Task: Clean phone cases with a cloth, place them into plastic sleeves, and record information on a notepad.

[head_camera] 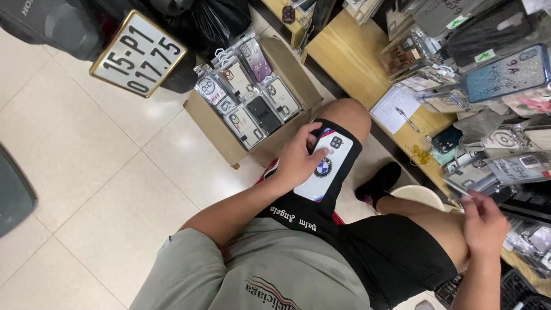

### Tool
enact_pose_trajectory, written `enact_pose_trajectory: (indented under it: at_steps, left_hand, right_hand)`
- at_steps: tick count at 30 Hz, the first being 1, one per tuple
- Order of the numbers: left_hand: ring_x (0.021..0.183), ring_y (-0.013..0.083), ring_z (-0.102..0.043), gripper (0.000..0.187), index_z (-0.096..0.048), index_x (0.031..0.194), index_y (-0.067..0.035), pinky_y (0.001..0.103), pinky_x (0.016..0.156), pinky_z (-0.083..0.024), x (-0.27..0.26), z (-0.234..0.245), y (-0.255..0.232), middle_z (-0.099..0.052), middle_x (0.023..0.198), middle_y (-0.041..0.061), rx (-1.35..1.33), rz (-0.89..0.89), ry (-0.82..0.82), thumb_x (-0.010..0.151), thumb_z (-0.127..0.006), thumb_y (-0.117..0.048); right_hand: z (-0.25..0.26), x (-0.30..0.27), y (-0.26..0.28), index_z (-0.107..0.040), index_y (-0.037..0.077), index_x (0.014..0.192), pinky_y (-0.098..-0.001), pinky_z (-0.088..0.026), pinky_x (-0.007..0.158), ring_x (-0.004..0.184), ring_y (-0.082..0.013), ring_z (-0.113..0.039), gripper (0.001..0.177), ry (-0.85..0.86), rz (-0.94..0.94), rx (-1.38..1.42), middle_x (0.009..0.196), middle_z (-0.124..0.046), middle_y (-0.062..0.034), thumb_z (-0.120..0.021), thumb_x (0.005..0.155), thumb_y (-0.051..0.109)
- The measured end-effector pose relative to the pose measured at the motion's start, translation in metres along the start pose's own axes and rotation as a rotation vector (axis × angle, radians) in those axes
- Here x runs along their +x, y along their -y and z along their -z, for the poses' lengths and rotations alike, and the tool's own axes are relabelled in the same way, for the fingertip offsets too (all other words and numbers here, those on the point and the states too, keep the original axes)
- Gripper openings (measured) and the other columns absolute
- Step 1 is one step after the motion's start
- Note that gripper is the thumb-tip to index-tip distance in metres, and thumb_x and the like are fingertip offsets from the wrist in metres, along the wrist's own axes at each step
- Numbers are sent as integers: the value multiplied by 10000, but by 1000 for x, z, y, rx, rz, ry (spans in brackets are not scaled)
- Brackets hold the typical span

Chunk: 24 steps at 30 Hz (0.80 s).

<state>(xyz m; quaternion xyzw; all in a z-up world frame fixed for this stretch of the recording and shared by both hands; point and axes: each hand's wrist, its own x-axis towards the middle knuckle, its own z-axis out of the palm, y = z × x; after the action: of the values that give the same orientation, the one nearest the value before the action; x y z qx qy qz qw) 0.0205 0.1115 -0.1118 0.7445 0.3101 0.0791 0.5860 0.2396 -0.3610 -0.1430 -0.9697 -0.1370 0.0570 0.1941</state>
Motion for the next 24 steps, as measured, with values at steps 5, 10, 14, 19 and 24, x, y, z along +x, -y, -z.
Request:
enact_pose_trajectory:
  at_steps: [5, 10, 14, 19, 24]
  left_hand:
    - [826, 133, -694, 401, -717, 1269, -118, 283, 784, -561, 23, 1, 12, -730, 930, 24, -492, 112, 46, 875, -794, -114]
    - [863, 282, -785, 222, -702, 1099, -52, 365, 678, -655, 60, 36, 38, -796, 1003, 144, -872, 231, -18, 884, -752, -37]
    - [910, 278, -740, 111, -594, 967, -108, 376, 676, -639, 116, 94, 90, -744, 997, 98, -922, 63, -232, 932, -663, -29]
    - [781, 156, -560, 161, -473, 949, -153, 334, 687, -481, 182, 132, 252, -611, 894, 53, -665, 3, -523, 1007, -604, -81]
    - [862, 238, -685, 134, -572, 1056, -125, 413, 764, -560, 191, 114, 382, -731, 996, 114, -531, 478, -724, 924, -587, -111]
  right_hand:
    - [21, -68, 40, -735, 121, 1403, -428, -387, 1137, 1323, -320, -587, 358, 31, -200, 79, 1396, -685, -139, -626, 1105, 285]
    - [-6, -103, 2, -527, -172, 1566, -548, -300, 1203, 1438, -484, -432, 519, -174, 32, 144, 1540, -488, -349, -562, 1189, 184]
    - [-10, -108, 9, -491, -165, 1597, -556, -258, 1232, 1483, -497, -373, 534, -210, 23, 111, 1580, -434, -391, -580, 1153, 117]
    - [-11, -99, 12, -546, -202, 1568, -531, -300, 1223, 1428, -494, -447, 488, -226, 54, 110, 1523, -503, -381, -611, 1148, 39]
    - [-13, -96, 8, -584, -188, 1574, -538, -341, 1198, 1401, -507, -502, 492, -250, 54, 70, 1507, -556, -390, -630, 1148, 53]
